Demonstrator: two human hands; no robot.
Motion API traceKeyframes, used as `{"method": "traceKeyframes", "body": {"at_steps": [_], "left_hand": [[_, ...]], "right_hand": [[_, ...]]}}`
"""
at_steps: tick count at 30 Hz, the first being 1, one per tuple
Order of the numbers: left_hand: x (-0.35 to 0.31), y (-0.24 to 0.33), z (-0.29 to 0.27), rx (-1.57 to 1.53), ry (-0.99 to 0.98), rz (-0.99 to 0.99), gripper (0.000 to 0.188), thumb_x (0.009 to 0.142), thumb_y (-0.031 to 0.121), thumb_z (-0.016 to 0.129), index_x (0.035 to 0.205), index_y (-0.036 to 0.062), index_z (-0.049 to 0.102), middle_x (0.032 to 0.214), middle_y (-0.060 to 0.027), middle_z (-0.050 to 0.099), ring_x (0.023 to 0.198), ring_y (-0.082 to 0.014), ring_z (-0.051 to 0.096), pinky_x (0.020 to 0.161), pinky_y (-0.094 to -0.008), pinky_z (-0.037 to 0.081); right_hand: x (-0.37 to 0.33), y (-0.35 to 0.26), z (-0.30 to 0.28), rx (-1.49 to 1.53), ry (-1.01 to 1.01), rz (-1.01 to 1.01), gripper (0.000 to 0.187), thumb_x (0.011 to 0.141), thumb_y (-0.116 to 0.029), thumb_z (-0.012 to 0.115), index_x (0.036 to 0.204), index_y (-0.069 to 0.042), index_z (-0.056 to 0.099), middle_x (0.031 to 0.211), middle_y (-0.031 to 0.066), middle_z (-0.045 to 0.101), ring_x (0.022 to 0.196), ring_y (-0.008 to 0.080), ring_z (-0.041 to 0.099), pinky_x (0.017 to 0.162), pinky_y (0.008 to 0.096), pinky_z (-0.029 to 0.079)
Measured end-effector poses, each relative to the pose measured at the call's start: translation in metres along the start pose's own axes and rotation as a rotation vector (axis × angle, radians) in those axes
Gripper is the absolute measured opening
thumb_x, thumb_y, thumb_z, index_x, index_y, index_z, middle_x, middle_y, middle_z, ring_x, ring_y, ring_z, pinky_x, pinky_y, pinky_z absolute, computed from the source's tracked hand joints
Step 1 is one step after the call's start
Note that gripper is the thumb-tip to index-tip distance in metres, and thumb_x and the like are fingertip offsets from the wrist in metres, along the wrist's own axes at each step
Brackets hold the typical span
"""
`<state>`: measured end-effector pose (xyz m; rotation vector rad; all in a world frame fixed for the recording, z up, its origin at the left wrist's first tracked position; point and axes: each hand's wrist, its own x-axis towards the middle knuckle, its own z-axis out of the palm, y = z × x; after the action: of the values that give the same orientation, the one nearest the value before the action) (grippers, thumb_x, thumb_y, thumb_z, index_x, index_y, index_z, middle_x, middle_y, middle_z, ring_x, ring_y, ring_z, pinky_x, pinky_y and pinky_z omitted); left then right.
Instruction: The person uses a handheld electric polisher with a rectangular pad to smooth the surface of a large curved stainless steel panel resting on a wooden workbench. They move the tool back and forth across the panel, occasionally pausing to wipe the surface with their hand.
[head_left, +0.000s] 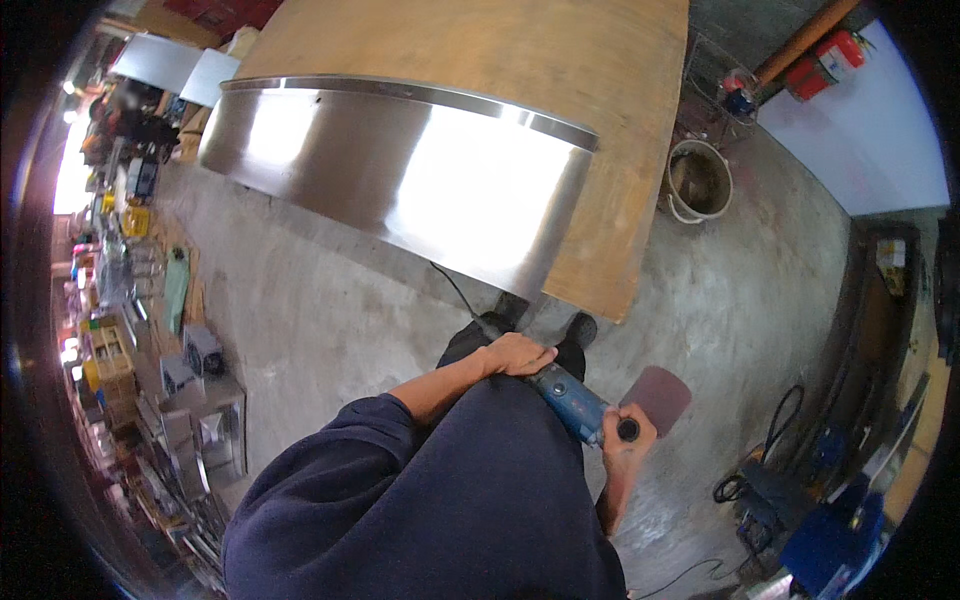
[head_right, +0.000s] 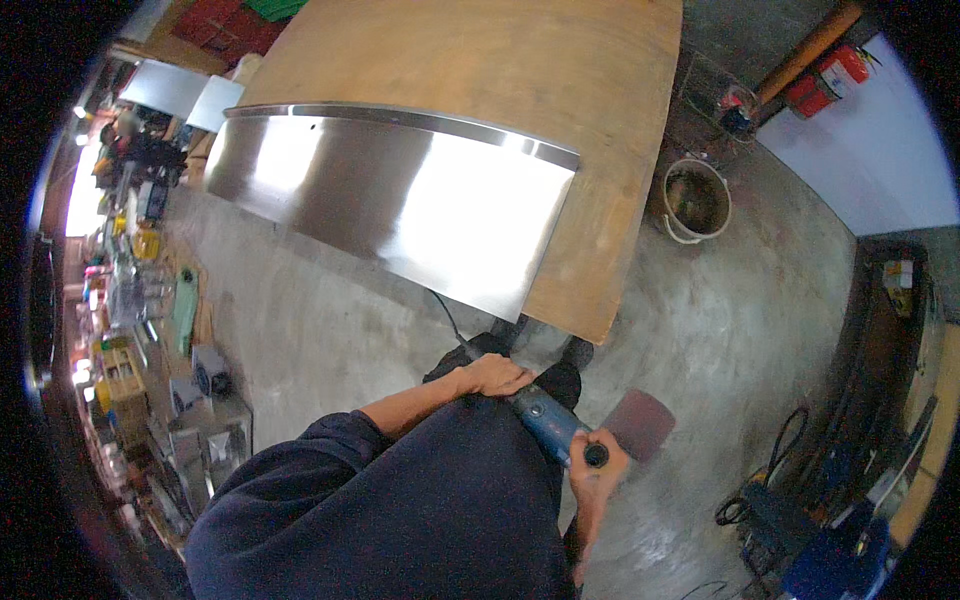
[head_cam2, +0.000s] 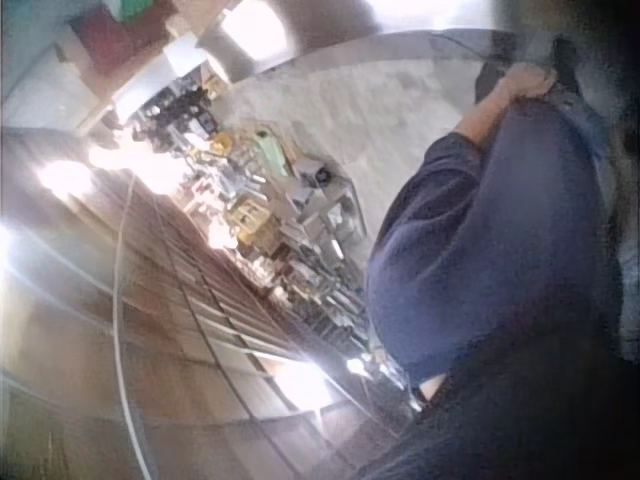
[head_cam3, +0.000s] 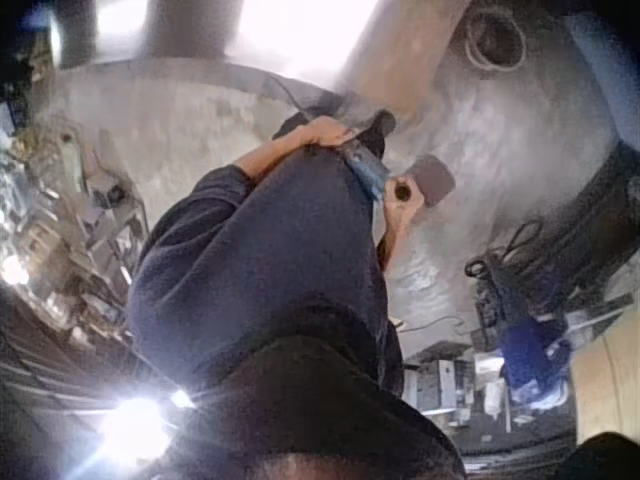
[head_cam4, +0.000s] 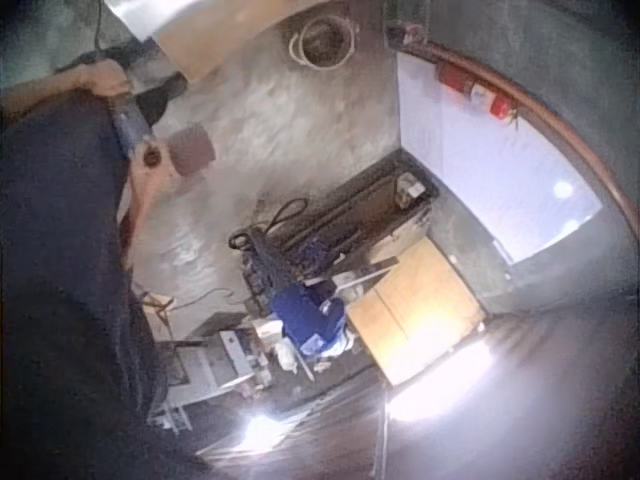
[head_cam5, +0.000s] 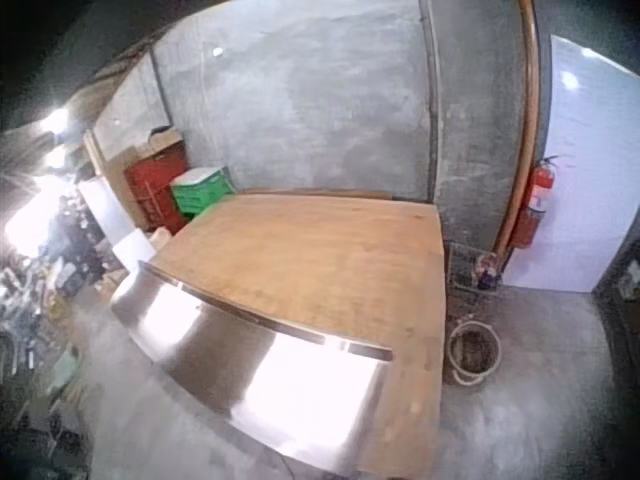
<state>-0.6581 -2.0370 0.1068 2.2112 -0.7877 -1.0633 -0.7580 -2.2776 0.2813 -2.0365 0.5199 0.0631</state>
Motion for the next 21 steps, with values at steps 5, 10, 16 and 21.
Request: {"method": "traceKeyframes", "body": {"at_steps": [5, 10, 16, 21], "left_hand": [[0.009, 0.02, 0.042, 0.139, 0.082, 0.019, 0.036, 0.108, 0.033, 0.04, 0.127, 0.0072, 0.058, 0.097, -0.0221, 0.073, 0.08, -0.0446, 0.072, 0.067, -0.0571, 0.057], [0.019, 0.07, 0.043, -0.097, 0.128, -0.18, 0.057, 0.111, 0.046, 0.032, 0.102, 0.0024, 0.068, 0.1, -0.0279, 0.073, 0.093, -0.0498, 0.07, 0.084, -0.0578, 0.056], [0.01, 0.069, 0.051, -0.147, 0.158, -0.256, 0.068, 0.111, 0.052, 0.026, 0.104, 0.0022, 0.072, 0.107, -0.0291, 0.073, 0.105, -0.0513, 0.067, 0.097, -0.0569, 0.052], [-0.033, 0.055, 0.029, -0.261, 0.24, -0.333, 0.071, 0.111, 0.054, 0.023, 0.11, 0.0018, 0.07, 0.103, -0.0276, 0.073, 0.101, -0.0509, 0.067, 0.092, -0.0571, 0.052]], "right_hand": [[0.034, 0.006, -0.041, -0.056, -0.143, -0.21, 0.024, 0.086, -0.009, 0.074, 0.073, -0.002, 0.055, 0.062, 0.0103, 0.054, 0.056, 0.0196, 0.054, 0.058, 0.0373, 0.044], [0.056, 0.014, -0.075, -0.034, -0.237, -0.174, 0.025, 0.087, -0.009, 0.073, 0.072, -0.002, 0.054, 0.06, 0.0086, 0.052, 0.055, 0.0177, 0.053, 0.057, 0.0357, 0.043], [0.064, -0.013, -0.075, 0.0, -0.312, -0.196, 0.026, 0.087, -0.009, 0.073, 0.071, -0.001, 0.055, 0.06, 0.0045, 0.051, 0.058, 0.0113, 0.049, 0.056, 0.0325, 0.04], [0.049, -0.063, -0.037, -0.05, -0.417, -0.317, 0.023, 0.087, -0.009, 0.074, 0.072, -0.001, 0.059, 0.06, 0.0056, 0.054, 0.059, 0.0109, 0.051, 0.057, 0.0321, 0.042]]}}
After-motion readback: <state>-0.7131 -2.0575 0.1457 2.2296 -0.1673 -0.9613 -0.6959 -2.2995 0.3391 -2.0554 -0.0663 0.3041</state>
